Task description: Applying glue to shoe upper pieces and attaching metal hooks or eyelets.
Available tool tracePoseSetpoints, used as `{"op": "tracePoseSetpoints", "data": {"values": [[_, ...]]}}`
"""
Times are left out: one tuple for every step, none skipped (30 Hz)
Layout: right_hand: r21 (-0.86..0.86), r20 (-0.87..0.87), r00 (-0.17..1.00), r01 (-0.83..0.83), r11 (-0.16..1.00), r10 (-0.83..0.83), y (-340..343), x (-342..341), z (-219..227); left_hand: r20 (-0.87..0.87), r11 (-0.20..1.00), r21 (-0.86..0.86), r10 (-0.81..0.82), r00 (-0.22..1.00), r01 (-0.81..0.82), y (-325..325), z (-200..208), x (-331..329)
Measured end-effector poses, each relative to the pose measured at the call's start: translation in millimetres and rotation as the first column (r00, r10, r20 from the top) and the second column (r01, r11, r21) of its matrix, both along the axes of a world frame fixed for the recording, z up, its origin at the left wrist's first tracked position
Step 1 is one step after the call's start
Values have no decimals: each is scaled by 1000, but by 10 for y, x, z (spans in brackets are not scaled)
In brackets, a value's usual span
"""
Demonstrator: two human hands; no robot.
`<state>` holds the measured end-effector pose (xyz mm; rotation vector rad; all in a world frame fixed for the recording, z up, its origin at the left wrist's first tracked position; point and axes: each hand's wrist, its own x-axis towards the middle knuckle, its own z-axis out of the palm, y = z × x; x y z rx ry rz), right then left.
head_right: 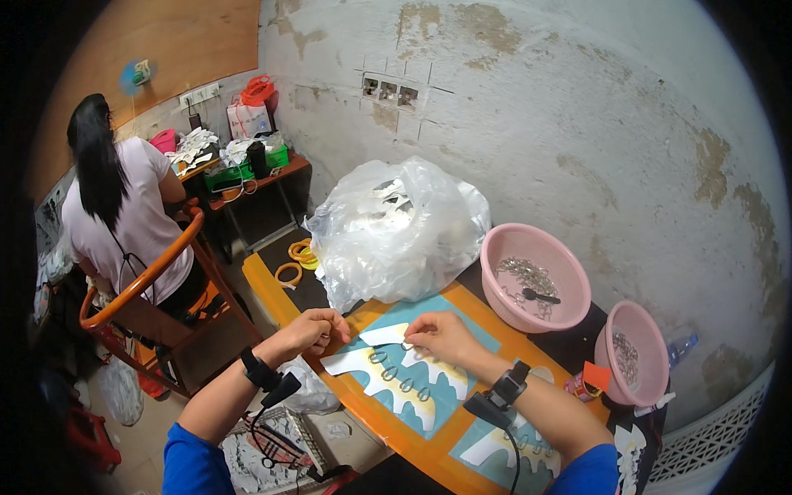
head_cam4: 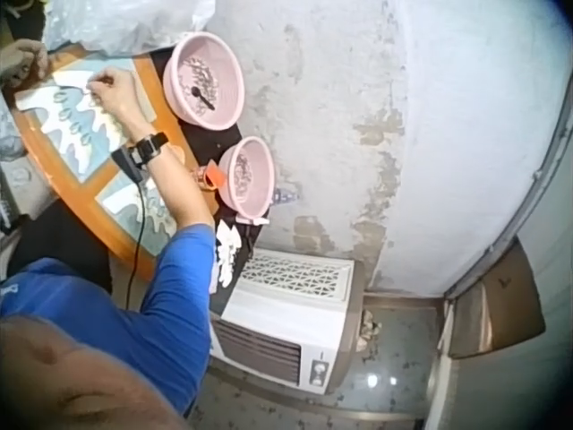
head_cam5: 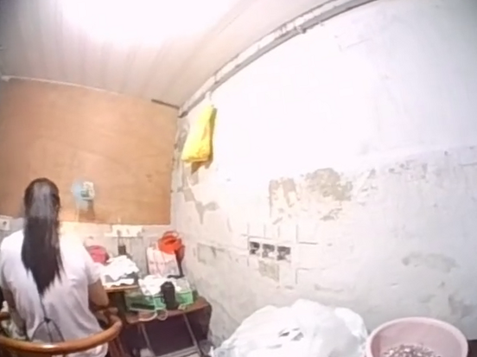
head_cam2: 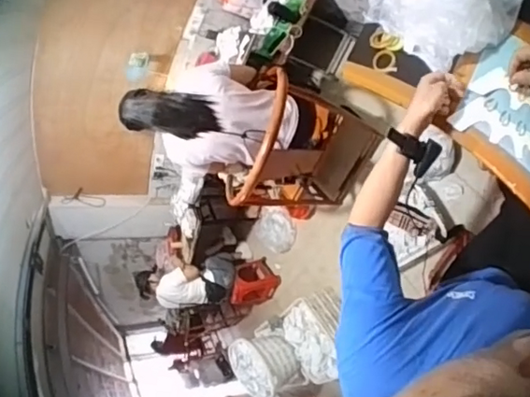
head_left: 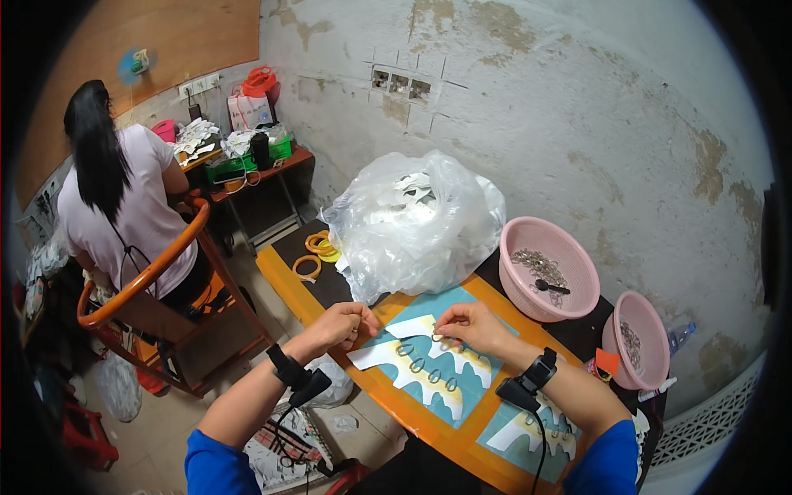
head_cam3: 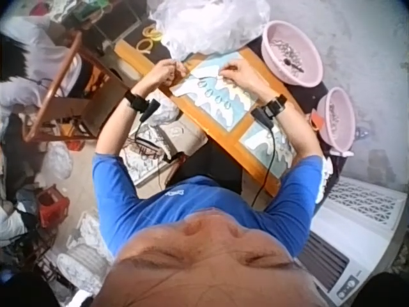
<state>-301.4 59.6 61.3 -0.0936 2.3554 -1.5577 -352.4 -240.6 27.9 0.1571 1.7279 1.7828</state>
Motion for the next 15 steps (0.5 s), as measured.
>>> {"op": "tracePoseSetpoints", "data": {"values": [[5,4,1000,-26,1000,26,-27,-1,4,37,998,-23,-51,998,52,34,23,-31],[10,7,999,-51,999,50,-42,1,4,75,993,-44,-102,992,105,76,62,-60],[10,9,999,-48,999,48,-44,-3,-14,28,982,-123,-138,990,140,130,162,-53],[17,6,998,-59,998,59,-44,-8,-40,30,982,-123,-139,990,141,184,160,-69],[23,2,997,-74,997,74,-59,-19,-62,21,977,-130,-166,986,167,217,147,-91],[21,2,997,-77,997,77,-80,-22,-70,12,972,-136,-192,981,192,239,130,-108],[26,10,998,-67,997,67,-101,-19,-72,13,972,-138,-189,982,189,256,117,-119],[31,18,998,-56,998,55,-109,-17,-74,14,970,-142,-199,980,199,278,105,-132],[28,19,998,-57,998,56,-111,-15,-79,15,967,-145,-209,978,209,287,97,-143],[50,-8,998,-66,997,67,-112,-13,-86,16,967,-147,-209,978,209,285,83,-144],[73,-34,997,-72,995,75,-101,-11,-93,-28,953,-200,-240,970,230,292,62,-139],[71,-34,997,-69,995,71,-84,-15,-100,-71,935,-252,-273,959,248,303,54,-138],[104,-76,994,-68,992,76,-61,-21,-105,-70,934,-254,-277,958,251,322,66,-130],[136,-117,990,-67,988,83,-46,-23,-106,-153,924,-303,-288,945,232,343,101,-97],[134,-115,990,-64,989,79,-35,-25,-85,-235,914,-349,-301,924,208,359,115,-81]]}}
